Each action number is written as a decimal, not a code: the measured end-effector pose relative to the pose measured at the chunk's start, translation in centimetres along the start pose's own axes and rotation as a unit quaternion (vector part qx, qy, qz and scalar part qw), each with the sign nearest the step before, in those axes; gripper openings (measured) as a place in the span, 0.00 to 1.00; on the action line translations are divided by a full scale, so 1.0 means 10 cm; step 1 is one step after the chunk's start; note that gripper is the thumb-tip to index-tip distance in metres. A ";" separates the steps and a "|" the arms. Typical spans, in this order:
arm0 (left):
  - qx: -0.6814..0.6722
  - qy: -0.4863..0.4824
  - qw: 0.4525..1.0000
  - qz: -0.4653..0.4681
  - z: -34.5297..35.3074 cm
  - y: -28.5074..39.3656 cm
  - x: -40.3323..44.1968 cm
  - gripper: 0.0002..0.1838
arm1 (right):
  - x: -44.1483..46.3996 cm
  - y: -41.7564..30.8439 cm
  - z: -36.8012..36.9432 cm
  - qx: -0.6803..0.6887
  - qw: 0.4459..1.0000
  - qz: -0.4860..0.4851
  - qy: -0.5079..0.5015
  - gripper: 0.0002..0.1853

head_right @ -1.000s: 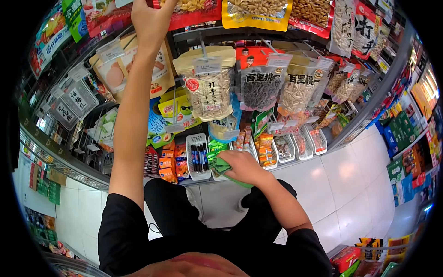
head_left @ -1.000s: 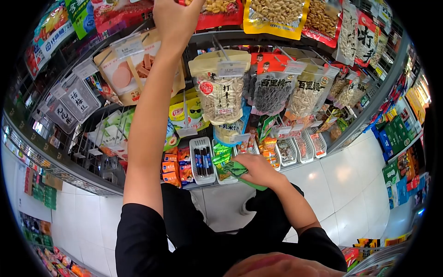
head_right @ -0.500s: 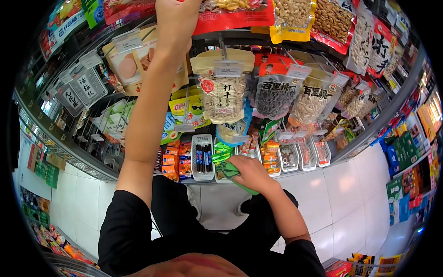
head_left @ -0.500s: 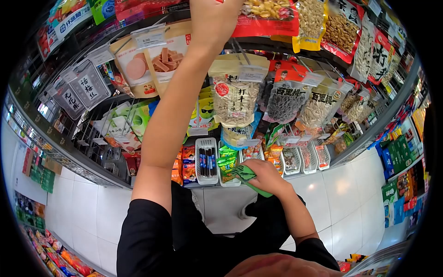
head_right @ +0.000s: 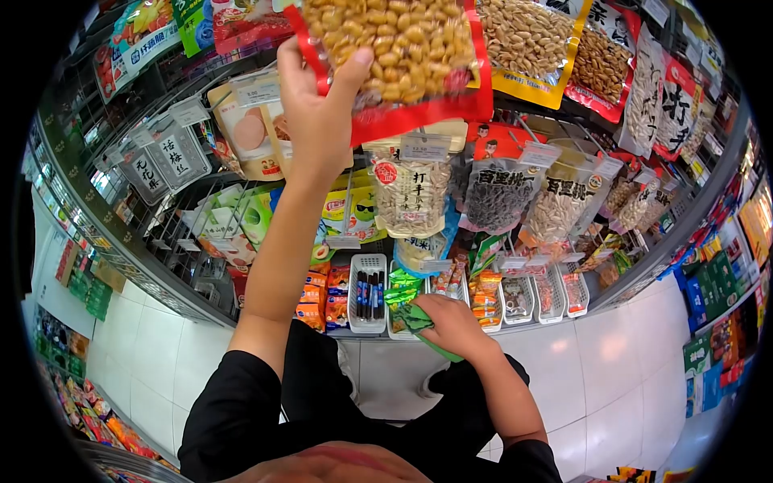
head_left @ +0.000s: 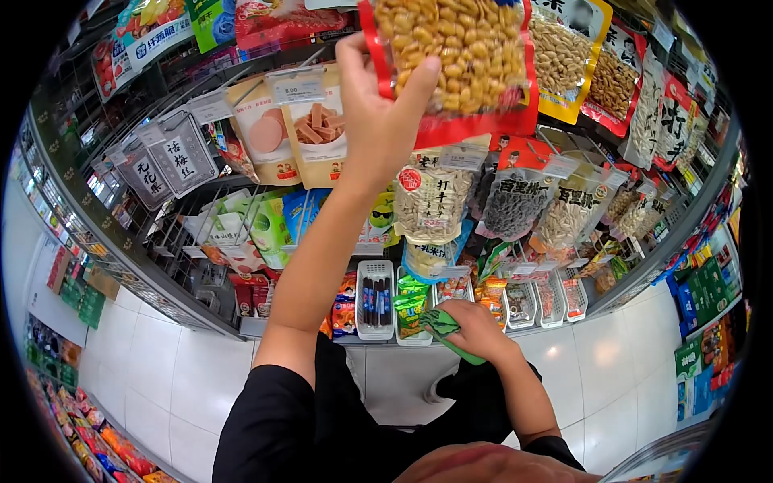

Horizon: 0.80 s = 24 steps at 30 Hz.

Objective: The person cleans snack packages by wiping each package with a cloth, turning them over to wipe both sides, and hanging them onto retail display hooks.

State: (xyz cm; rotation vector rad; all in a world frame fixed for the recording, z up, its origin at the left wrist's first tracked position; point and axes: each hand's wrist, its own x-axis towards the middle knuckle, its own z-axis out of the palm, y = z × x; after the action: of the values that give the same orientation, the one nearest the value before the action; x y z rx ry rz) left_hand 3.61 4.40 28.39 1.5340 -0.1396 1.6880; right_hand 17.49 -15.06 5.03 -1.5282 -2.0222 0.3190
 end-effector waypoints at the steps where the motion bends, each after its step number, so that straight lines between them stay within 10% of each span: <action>1: 0.006 -0.009 0.999 -0.033 -0.05 0.06 -0.13 0.27 | -0.03 -0.02 0.00 -0.001 1.000 0.007 -0.007 0.19; 13: 0.055 0.089 0.968 -0.227 -1.03 0.03 -1.62 0.32 | 0.00 0.03 0.03 0.004 0.999 -0.012 -0.032 0.26; 24: 0.152 0.168 0.964 -0.141 -1.43 -0.03 -1.28 0.31 | -0.04 0.07 -0.01 0.005 1.000 -0.027 -0.009 0.25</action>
State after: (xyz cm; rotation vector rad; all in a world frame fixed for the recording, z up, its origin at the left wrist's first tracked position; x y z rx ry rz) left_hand -8.43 6.63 13.66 1.3742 0.5145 1.7622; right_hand 18.16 -15.18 4.64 -1.4666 -2.0700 0.3211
